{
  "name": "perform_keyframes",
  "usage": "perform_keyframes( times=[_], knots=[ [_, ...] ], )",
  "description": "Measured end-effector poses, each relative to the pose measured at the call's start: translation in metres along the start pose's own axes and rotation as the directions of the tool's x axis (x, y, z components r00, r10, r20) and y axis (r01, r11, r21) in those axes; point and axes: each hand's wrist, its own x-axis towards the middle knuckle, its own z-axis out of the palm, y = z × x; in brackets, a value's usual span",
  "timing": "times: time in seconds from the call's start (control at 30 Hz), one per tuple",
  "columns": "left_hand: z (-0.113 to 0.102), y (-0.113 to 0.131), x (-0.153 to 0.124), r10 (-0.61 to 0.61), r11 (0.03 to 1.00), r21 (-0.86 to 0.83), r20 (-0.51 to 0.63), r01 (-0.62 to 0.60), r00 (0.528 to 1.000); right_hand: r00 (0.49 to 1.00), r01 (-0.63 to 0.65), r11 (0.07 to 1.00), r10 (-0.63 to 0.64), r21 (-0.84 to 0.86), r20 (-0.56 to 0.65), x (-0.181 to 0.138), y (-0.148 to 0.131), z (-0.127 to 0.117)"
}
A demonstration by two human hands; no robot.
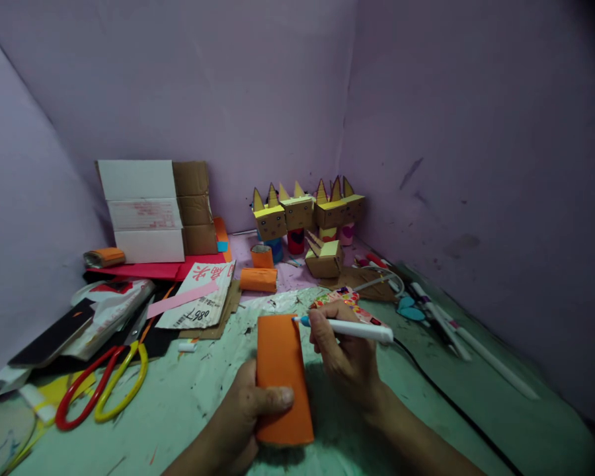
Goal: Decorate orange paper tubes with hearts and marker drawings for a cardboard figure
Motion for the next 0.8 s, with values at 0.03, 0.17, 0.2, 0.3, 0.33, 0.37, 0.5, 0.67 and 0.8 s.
perform_keyframes(
  times=[0.03, 0.17, 0.2, 0.3, 0.33, 0.37, 0.5, 0.67, 0.8],
  knots=[
    [-0.0004, -0.0007, 0.0005, 0.003, 1.0, -0.004, 0.005, -0.003, 1.0, 1.0, 0.001, 1.0, -0.001, -0.001, 0.001, -0.0001, 0.0, 0.0002],
    [-0.0008, -0.0016, 0.0013, 0.002, 1.0, -0.011, 0.006, -0.002, 1.0, 1.0, -0.003, 1.0, 0.003, -0.004, 0.004, -0.0009, 0.0007, 0.0007],
    [-0.0007, -0.0013, 0.0011, 0.001, 1.0, -0.008, -0.003, -0.001, 1.0, 1.0, -0.006, 1.0, 0.006, -0.004, 0.01, -0.0011, 0.0009, 0.0008],
    [0.0005, 0.0005, 0.0003, -0.005, 1.0, -0.007, -0.033, 0.004, 0.999, 1.0, -0.003, 1.0, 0.003, 0.0, 0.03, -0.0016, 0.0009, 0.0006],
    [0.0009, 0.0011, 0.0, -0.009, 1.0, -0.01, -0.035, 0.008, 0.999, 0.999, -0.001, 1.0, 0.001, 0.003, 0.032, -0.0016, 0.0006, 0.0006],
    [0.0012, 0.0015, -0.0001, -0.011, 1.0, -0.013, -0.034, 0.01, 0.999, 0.999, 0.001, 1.0, -0.001, 0.011, 0.033, -0.0015, 0.0001, 0.0005],
    [0.0003, 0.0009, -0.0004, -0.005, 1.0, -0.011, -0.007, 0.005, 1.0, 0.999, -0.005, 0.999, 0.003, 0.047, 0.042, -0.0009, -0.0022, 0.0003],
    [-0.0018, -0.0014, -0.0005, 0.006, 1.0, -0.013, -0.022, -0.006, 1.0, 0.997, -0.046, 0.996, 0.041, 0.079, 0.066, -0.0002, -0.0034, -0.0002],
    [-0.0013, -0.0013, 0.0, 0.004, 1.0, -0.002, -0.03, -0.004, 1.0, 0.995, -0.095, 0.992, 0.092, 0.079, 0.04, 0.0022, -0.0028, -0.0007]
  ],
)
